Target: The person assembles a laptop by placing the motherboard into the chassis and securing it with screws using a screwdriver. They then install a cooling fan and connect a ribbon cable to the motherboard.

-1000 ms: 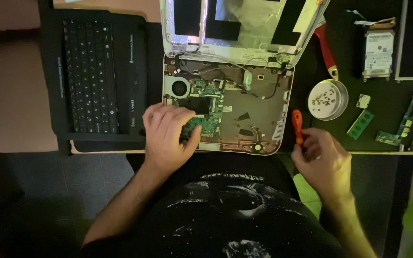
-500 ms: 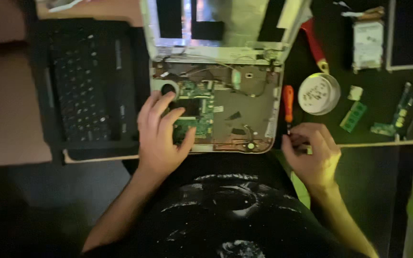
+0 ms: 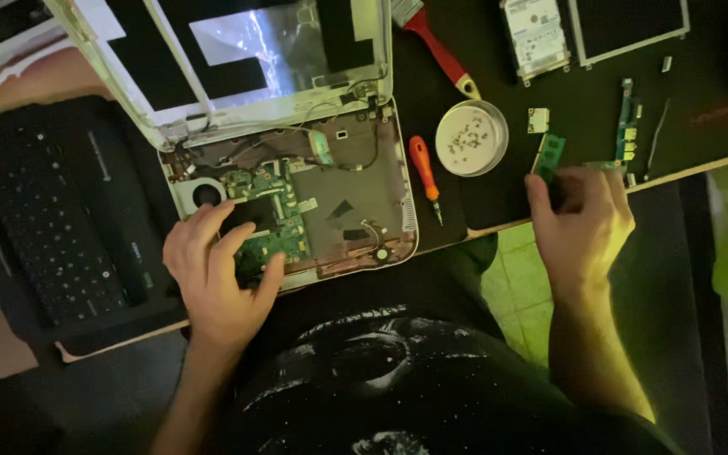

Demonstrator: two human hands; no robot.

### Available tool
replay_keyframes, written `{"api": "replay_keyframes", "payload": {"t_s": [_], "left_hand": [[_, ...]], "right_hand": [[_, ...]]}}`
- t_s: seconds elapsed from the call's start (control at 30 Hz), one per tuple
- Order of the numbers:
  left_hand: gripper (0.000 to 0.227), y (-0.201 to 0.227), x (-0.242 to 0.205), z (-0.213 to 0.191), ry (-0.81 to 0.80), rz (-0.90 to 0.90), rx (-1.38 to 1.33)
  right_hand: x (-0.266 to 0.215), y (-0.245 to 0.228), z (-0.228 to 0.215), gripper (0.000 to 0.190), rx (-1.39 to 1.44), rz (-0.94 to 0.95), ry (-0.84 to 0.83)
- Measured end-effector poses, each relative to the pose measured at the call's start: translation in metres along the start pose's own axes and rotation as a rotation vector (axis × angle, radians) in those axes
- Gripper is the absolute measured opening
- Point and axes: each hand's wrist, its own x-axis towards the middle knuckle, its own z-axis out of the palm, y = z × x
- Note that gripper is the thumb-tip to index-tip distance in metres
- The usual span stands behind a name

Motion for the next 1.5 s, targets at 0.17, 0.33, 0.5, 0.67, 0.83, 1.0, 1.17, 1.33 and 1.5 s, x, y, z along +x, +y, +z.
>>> {"api": "replay_keyframes", "payload": {"t_s": [0.17,0.33,0.5,0.67,0.83,1.0,1.17,1.33,1.5], "left_hand": [[0.036,0.004,0.003,-0.001,0.007,0.007,0.015],[0.034,0.006,0.007,-0.004,-0.01,-0.009,0.016],[0.033,-0.001,0.002,-0.006,0.033,-0.025,-0.113],[0.012,0.018,0.012,-0.02,0.087,0.098,-0.136],[0.015,0.05,0.009,-0.02,-0.038,0.129,-0.395],[0.026,0.055,0.004,-0.02,-0.134,-0.113,-0.582],[0.018,0.049,-0.01,-0.018,-0.121,-0.188,-0.598],[0.021,0.039,-0.005,-0.032,-0.328,-0.122,-0.452],[0.018,0.031,-0.002,-0.032,-0.384,-0.176,-0.453]], "right_hand": [[0.009,0.003,0.0,0.036,-0.058,0.035,-0.054],[0.002,0.022,-0.006,0.02,-0.077,-0.004,-0.065],[-0.018,0.07,0.004,0.017,-0.249,-0.158,0.088],[-0.019,-0.003,-0.006,0.015,0.406,-0.033,-0.021],[-0.014,-0.134,-0.001,0.01,0.649,-0.161,-0.46],[-0.002,-0.209,0.018,0.016,0.858,-0.302,-0.581],[0.004,-0.227,0.024,0.016,0.889,-0.476,-0.66],[0.015,-0.24,0.02,0.046,0.894,-0.582,-0.696],[0.024,-0.258,0.025,0.014,0.929,-0.679,-0.627]]}}
